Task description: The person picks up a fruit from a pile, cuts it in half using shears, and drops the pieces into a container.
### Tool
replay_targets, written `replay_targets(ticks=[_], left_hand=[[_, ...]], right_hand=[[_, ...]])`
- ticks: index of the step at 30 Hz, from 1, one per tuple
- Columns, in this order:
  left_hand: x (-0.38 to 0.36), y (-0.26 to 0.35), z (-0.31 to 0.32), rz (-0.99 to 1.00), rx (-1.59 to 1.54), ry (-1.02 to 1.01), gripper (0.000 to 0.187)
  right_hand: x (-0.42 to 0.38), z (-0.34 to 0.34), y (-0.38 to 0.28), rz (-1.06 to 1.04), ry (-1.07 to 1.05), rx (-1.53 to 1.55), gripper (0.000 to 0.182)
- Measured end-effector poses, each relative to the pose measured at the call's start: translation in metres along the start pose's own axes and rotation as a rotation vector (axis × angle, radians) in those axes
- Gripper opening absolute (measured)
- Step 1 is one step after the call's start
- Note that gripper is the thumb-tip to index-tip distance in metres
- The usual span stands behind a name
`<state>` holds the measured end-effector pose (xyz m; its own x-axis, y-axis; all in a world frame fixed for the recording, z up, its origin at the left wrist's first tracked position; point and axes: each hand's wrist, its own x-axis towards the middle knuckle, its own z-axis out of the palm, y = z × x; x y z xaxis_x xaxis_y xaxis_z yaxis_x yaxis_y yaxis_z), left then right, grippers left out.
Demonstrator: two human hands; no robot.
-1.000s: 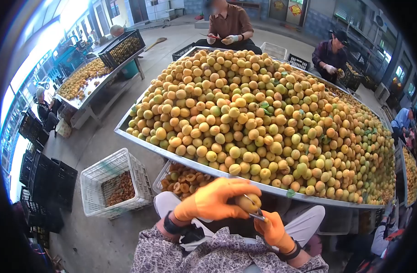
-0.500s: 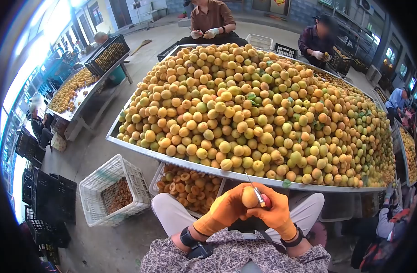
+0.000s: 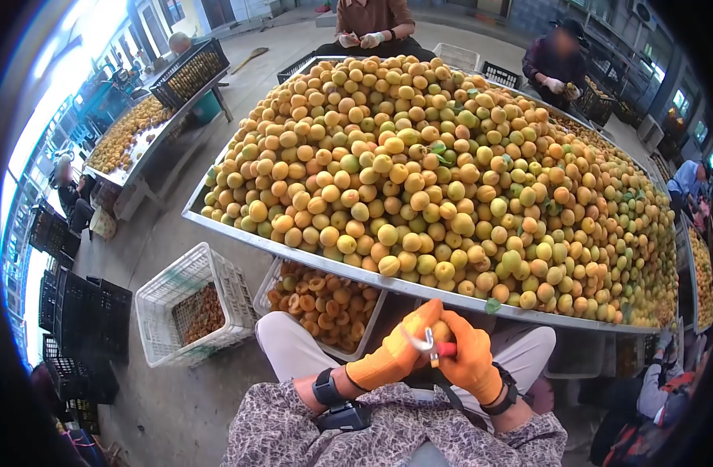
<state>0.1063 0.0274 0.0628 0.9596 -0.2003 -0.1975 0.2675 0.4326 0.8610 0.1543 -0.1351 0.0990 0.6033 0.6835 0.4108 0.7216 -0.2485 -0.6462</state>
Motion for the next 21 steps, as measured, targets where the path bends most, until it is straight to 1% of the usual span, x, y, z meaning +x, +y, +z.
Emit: replay_targets(ticks=[1, 2, 3, 4, 5, 6, 7, 8, 9, 10, 11, 12, 13, 14, 15, 16, 17, 18, 19, 21], left_hand=[[0.001, -0.009, -0.005, 0.221, 0.369, 0.059, 0.032], [0.002, -0.015, -0.008, 0.447, 0.74, 0.116, 0.042], [0.001, -0.022, -0.01, 0.672, 1.109, 0.171, 0.056], [0.0, -0.025, -0.002, 0.527, 1.04, 0.234, 0.048], [0.003, -0.025, 0.005, 0.524, 1.038, 0.224, 0.048], [0.008, -0.025, 0.012, 0.55, 0.799, 0.267, 0.032], [0.01, -0.016, 0.019, 0.57, 0.559, 0.303, 0.021], [0.009, 0.019, 0.033, 0.588, 0.691, 0.306, 0.023], [0.013, -0.001, 0.016, 0.296, 0.337, 0.172, 0.029], [0.007, 0.017, 0.021, 0.086, -0.102, 0.13, 0.035], [0.001, 0.034, 0.026, -0.133, -0.537, 0.084, 0.041], [0.002, 0.028, 0.019, -0.12, -0.611, 0.036, 0.05], [0.0, 0.028, 0.009, -0.105, -0.641, -0.1, 0.054], [-0.003, 0.028, 0.006, -0.092, -0.623, -0.088, 0.047], [-0.008, 0.032, 0.006, -0.078, -0.608, -0.071, 0.04], [-0.013, 0.037, 0.007, -0.077, -0.612, -0.063, 0.04], [-0.019, 0.044, 0.008, -0.096, -0.432, 0.018, 0.03], [-0.023, 0.049, 0.008, -0.115, -0.253, 0.099, 0.02], [-0.027, 0.052, 0.008, -0.114, -0.259, 0.11, 0.02], [-0.033, 0.056, 0.005, -0.134, -0.231, 0.167, 0.008]], right_hand=[[0.001, 0.004, 0.0, -0.002, 0.057, 0.031, 0.076], [0.003, 0.01, -0.005, 0.014, 0.162, 0.053, 0.064], [0.003, 0.015, -0.007, 0.018, 0.167, 0.051, 0.064], [0.001, 0.02, -0.008, 0.133, 0.242, 0.239, 0.055], [0.0, 0.024, -0.007, 0.249, 0.317, 0.428, 0.048], [0.0, 0.031, -0.001, 0.313, 0.391, 0.704, 0.041], [0.004, 0.029, -0.005, 0.46, 0.46, 0.904, 0.044], [0.006, 0.02, -0.007, 0.516, 0.431, 1.064, 0.048], [0.007, 0.011, -0.005, 0.572, 0.397, 1.223, 0.053], [-0.002, 0.008, 0.003, 0.549, 0.358, 1.34, 0.062], [-0.001, 0.004, 0.001, 0.545, 0.366, 1.329, 0.062], [0.0, 0.0, -0.004, 0.524, 0.323, 1.381, 0.063], [0.001, -0.003, -0.007, 0.505, 0.28, 1.435, 0.065], [0.0, -0.005, -0.005, 0.5, 0.219, 1.417, 0.067], [-0.001, -0.005, -0.003, 0.507, 0.216, 1.416, 0.067], [0.0, -0.003, 0.0, 0.516, 0.17, 1.372, 0.068], [0.001, 0.0, 0.001, 0.523, 0.124, 1.329, 0.069], [0.004, -0.001, -0.003, 0.539, 0.117, 1.353, 0.063], [0.006, -0.001, -0.006, 0.545, 0.106, 1.358, 0.063], [0.008, 0.001, -0.012, 0.57, 0.043, 1.377, 0.054]])
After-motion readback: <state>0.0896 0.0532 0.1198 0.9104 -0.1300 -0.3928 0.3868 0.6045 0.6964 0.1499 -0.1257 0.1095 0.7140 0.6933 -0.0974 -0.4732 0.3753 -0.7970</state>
